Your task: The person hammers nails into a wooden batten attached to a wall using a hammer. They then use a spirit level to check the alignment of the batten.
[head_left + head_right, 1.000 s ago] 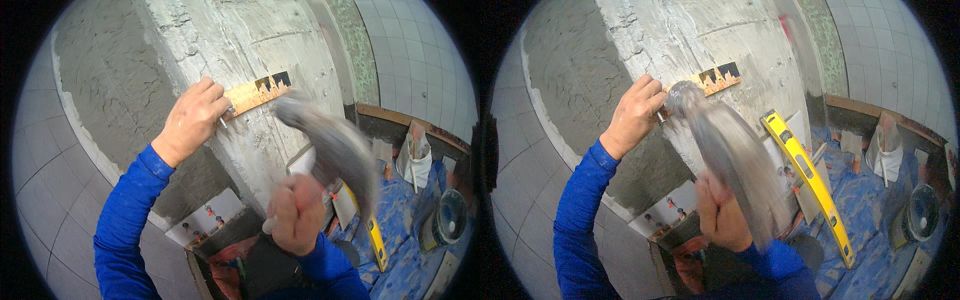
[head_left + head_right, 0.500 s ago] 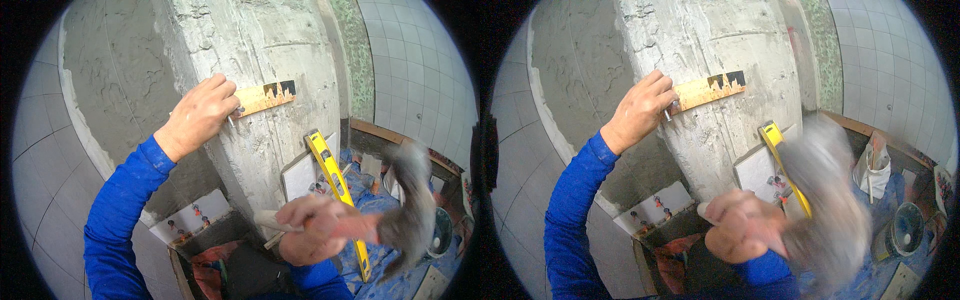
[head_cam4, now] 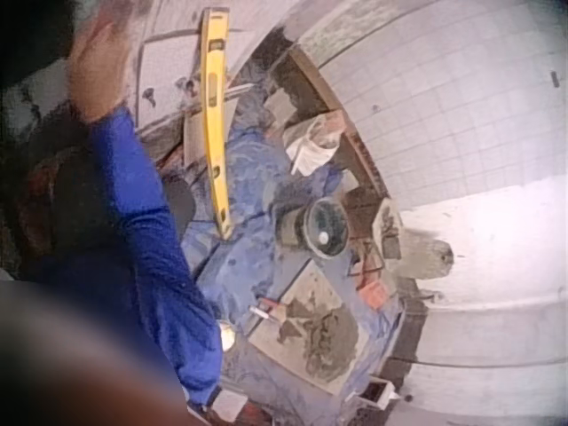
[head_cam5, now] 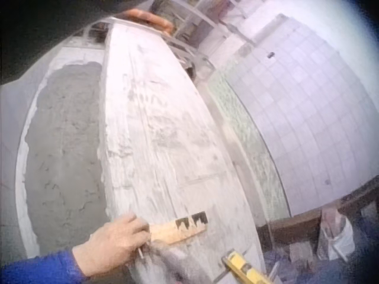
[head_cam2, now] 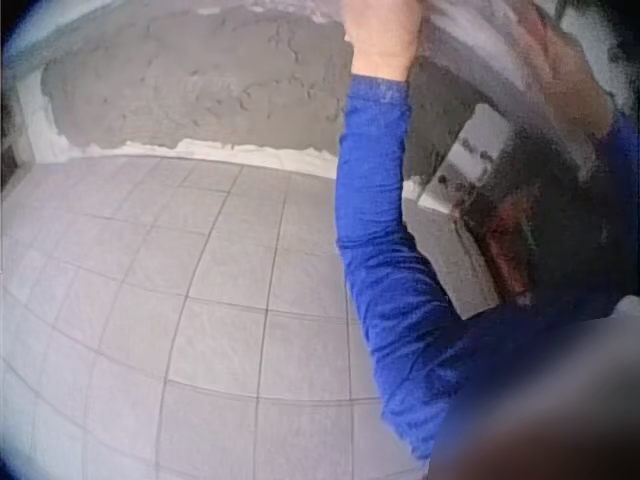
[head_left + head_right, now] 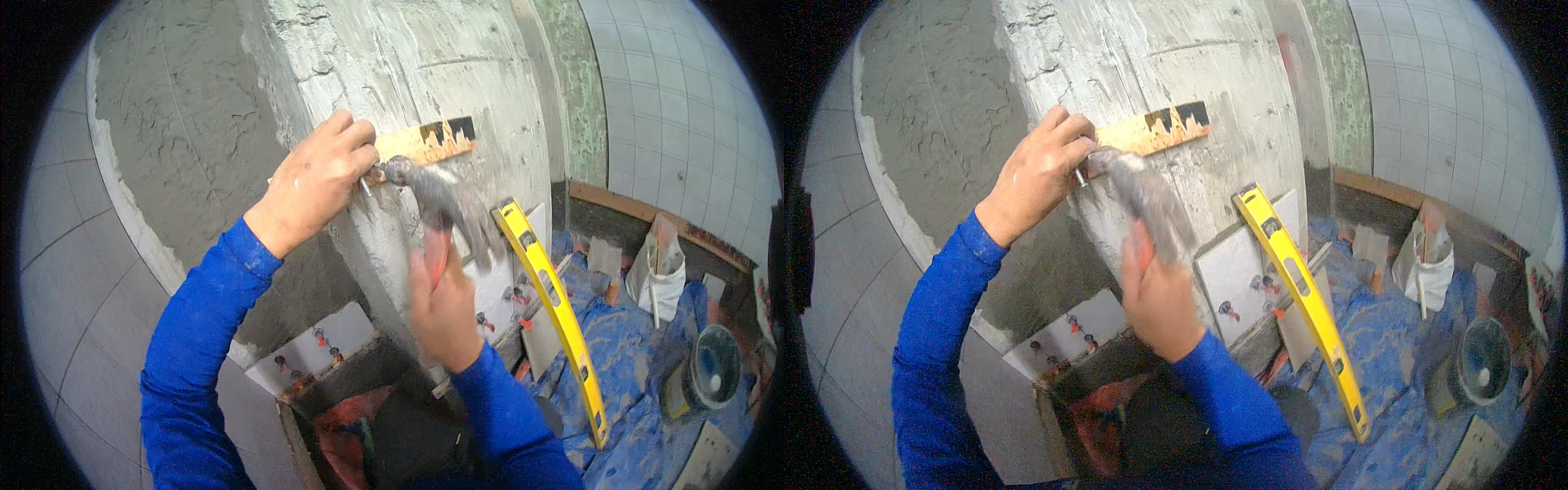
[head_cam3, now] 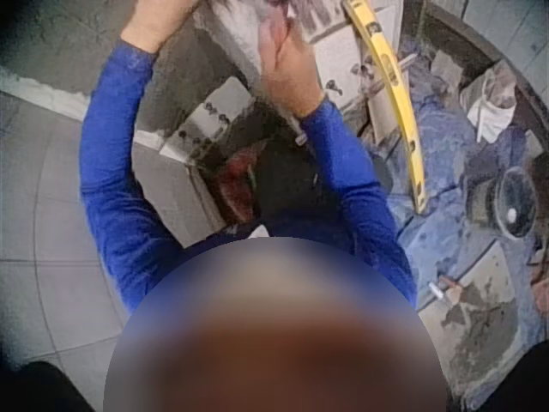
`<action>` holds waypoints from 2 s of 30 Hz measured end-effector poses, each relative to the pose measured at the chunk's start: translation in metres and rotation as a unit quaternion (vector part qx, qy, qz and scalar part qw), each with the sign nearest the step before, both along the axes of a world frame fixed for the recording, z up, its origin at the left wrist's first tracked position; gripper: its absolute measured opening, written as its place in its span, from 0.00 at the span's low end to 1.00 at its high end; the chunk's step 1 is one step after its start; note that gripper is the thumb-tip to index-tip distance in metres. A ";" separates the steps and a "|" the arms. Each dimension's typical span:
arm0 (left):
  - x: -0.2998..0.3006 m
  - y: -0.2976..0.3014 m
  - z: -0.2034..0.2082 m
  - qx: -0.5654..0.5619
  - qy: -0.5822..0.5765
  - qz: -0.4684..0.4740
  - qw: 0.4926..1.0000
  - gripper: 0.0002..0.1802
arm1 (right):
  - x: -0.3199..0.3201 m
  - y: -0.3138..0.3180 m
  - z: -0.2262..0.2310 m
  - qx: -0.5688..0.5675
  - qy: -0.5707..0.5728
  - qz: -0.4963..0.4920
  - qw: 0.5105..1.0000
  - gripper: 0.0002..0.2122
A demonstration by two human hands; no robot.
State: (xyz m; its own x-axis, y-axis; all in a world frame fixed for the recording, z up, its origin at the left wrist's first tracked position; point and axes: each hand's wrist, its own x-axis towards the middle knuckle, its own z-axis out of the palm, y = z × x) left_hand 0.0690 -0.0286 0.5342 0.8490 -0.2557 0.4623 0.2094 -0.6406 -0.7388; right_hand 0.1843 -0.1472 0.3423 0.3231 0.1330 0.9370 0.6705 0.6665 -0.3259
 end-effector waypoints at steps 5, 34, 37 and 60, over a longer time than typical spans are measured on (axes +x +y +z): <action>0.001 -0.001 0.000 -0.001 -0.004 -0.004 1.000 0.10 | 0.013 -0.017 -0.020 0.119 0.136 0.384 0.906 0.10; 0.003 -0.002 -0.005 0.012 -0.018 -0.012 1.000 0.05 | 0.007 -0.002 0.000 -0.123 0.106 0.042 0.986 0.11; 0.002 -0.001 -0.004 0.011 -0.017 0.002 1.000 0.12 | 0.004 0.000 -0.025 -0.085 0.190 0.081 0.975 0.13; -0.048 -0.008 -0.020 -0.142 -0.194 0.169 0.956 0.10 | 0.025 0.060 0.002 -0.165 0.106 -0.004 0.981 0.16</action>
